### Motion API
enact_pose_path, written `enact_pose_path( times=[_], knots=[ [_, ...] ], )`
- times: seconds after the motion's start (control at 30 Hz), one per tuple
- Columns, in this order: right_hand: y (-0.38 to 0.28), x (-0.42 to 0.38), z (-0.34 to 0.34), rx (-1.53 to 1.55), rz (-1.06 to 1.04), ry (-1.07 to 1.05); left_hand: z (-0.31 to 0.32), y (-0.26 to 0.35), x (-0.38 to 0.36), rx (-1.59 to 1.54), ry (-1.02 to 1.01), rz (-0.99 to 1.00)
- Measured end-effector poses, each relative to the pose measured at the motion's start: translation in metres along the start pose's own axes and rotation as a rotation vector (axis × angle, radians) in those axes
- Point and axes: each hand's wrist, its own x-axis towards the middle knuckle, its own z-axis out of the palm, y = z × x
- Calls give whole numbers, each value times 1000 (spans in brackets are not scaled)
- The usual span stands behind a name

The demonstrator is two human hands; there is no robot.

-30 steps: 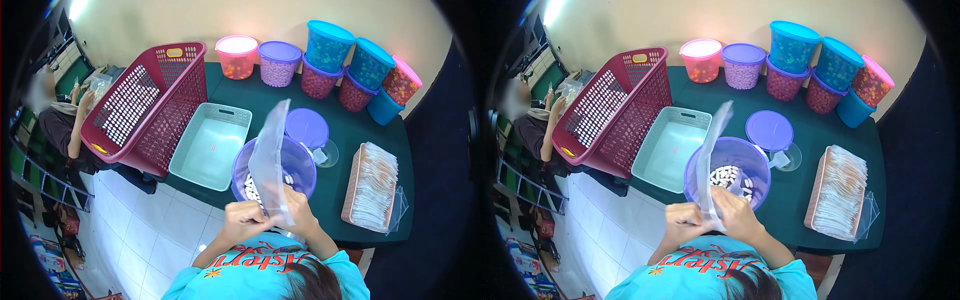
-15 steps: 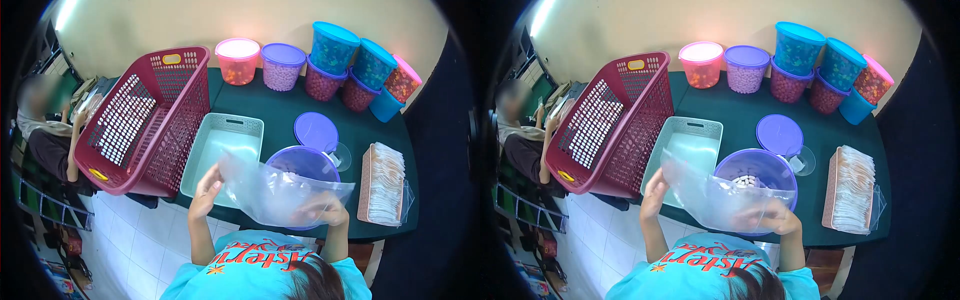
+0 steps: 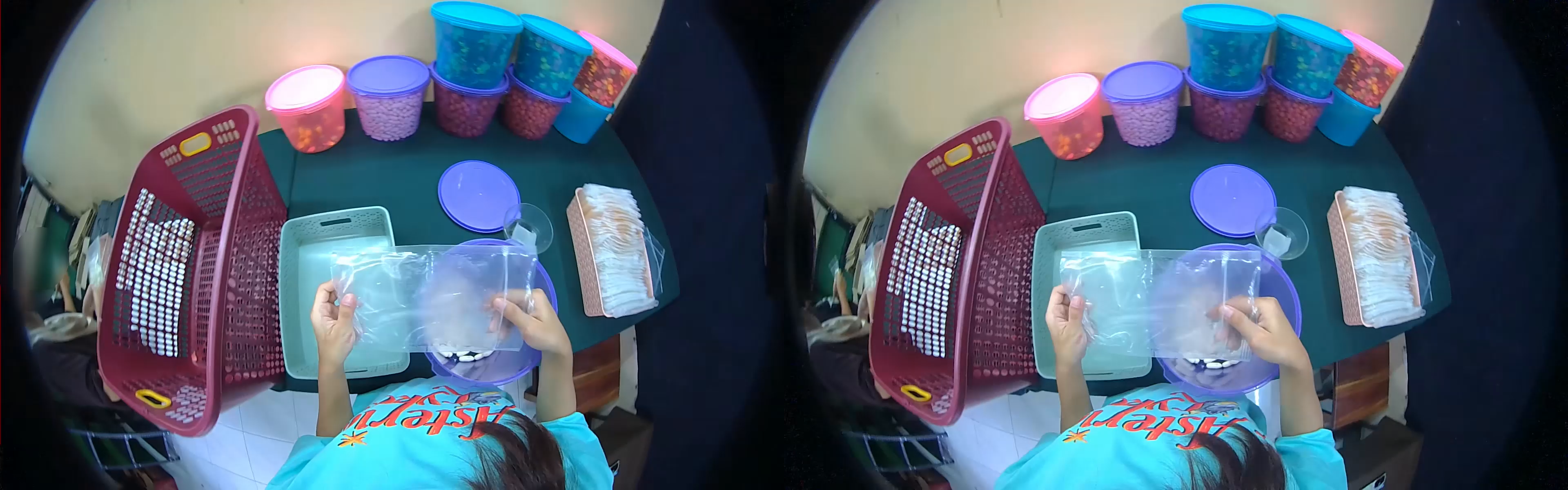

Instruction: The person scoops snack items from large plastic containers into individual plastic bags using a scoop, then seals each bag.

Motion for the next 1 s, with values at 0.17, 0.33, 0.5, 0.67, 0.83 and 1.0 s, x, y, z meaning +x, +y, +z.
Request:
enact_pose_path(
  times=[0.17,0.33,0.5,0.67,0.83,1.0],
  knots=[
    [2,5,-1,41,62,19,-27,-25,8,-90,-55,-231],
    [5,7,-4,64,63,-46,-11,-5,13,-226,-204,-105],
    [-4,5,-11,80,85,-29,-11,0,3,-169,-260,-118],
    [4,2,-19,-9,46,-64,-17,-3,-6,-90,-236,-401],
    [6,-4,-16,-187,-96,-120,16,4,-11,-15,121,-92],
    [11,-10,-28,-191,-58,-169,16,7,-23,189,171,-22]
  ],
)
